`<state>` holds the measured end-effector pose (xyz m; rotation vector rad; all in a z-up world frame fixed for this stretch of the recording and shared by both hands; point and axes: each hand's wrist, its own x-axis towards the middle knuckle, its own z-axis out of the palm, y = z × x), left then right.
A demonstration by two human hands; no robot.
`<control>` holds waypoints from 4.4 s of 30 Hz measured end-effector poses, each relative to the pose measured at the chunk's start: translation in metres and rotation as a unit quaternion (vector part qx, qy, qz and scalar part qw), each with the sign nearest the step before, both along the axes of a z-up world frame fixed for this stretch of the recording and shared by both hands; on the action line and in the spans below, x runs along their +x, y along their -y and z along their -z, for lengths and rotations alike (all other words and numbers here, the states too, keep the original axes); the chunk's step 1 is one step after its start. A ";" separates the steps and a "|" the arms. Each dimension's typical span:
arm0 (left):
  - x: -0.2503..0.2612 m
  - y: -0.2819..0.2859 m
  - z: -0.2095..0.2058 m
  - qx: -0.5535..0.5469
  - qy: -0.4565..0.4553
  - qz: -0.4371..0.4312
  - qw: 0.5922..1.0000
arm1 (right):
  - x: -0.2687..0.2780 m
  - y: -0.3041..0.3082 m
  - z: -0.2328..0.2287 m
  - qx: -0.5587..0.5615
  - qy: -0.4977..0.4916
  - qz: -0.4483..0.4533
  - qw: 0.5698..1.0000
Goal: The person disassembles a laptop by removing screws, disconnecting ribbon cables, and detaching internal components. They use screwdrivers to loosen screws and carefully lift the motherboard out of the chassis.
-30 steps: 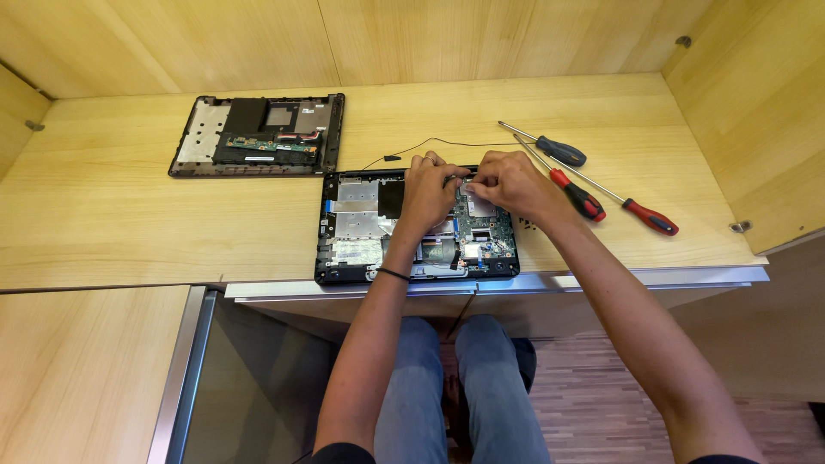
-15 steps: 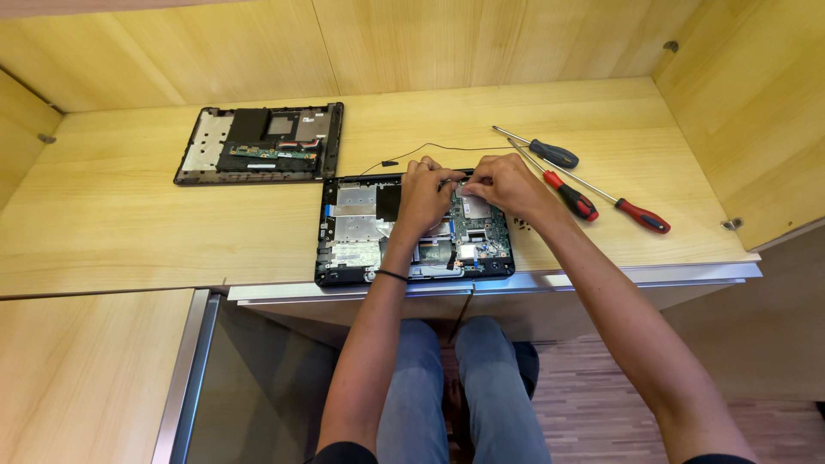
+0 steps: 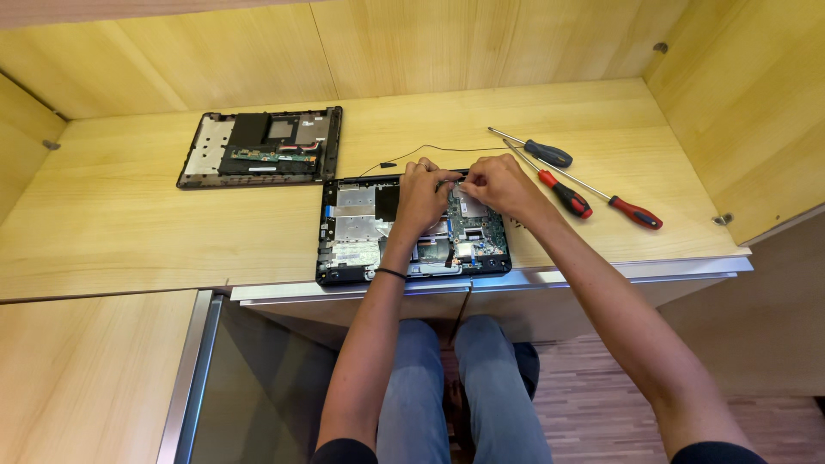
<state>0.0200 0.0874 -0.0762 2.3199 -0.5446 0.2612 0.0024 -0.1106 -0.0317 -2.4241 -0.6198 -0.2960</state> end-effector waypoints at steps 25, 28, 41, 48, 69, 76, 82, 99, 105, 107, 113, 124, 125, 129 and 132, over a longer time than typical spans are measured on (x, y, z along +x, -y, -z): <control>-0.002 -0.002 0.005 0.021 0.016 0.008 1.000 | 0.007 -0.005 0.020 -0.076 -0.016 0.125 0.989; 0.001 -0.005 0.000 0.016 0.018 0.010 1.000 | 0.000 -0.006 0.002 -0.045 -0.011 0.079 0.996; 0.003 -0.003 0.007 0.021 0.027 0.012 0.999 | 0.011 -0.004 0.015 -0.064 0.024 0.010 0.998; -0.002 -0.003 0.003 0.021 0.025 0.007 0.999 | 0.012 -0.004 0.023 -0.069 0.025 0.080 0.994; -0.002 -0.005 0.002 0.021 0.025 0.002 0.999 | 0.022 -0.013 0.020 -0.146 -0.146 0.055 0.977; -0.002 -0.004 0.004 0.017 0.021 0.002 1.000 | 0.001 -0.014 0.001 -0.122 -0.131 0.042 0.983; -0.002 -0.004 0.002 0.019 0.015 0.001 1.000 | -0.014 -0.012 -0.020 -0.052 -0.162 0.066 0.983; 0.001 -0.002 0.006 0.012 0.012 -0.002 1.000 | 0.008 -0.017 0.011 -0.096 -0.130 0.047 0.986; 0.002 -0.002 0.007 0.016 0.012 0.001 1.000 | 0.019 -0.009 0.028 -0.118 -0.104 0.062 0.986; -0.002 -0.002 0.004 0.013 0.012 0.001 1.000 | 0.018 -0.007 0.024 -0.110 -0.094 0.070 0.987; -0.003 -0.003 0.002 0.014 0.014 0.002 1.000 | -0.013 -0.017 -0.015 -0.051 -0.138 0.078 0.986; -0.001 -0.003 0.005 0.011 0.017 0.000 1.000 | 0.016 -0.011 0.015 -0.099 -0.159 0.082 0.979; -0.001 -0.003 0.004 0.011 0.015 0.000 1.000 | 0.019 -0.011 0.018 -0.118 -0.150 0.075 0.979; 0.001 -0.003 0.004 0.011 0.015 -0.001 1.000 | 0.033 -0.011 0.028 -0.136 -0.139 0.067 0.979; 0.000 -0.004 0.006 0.005 0.014 0.003 1.000 | 0.025 -0.010 0.030 -0.127 -0.123 0.074 0.981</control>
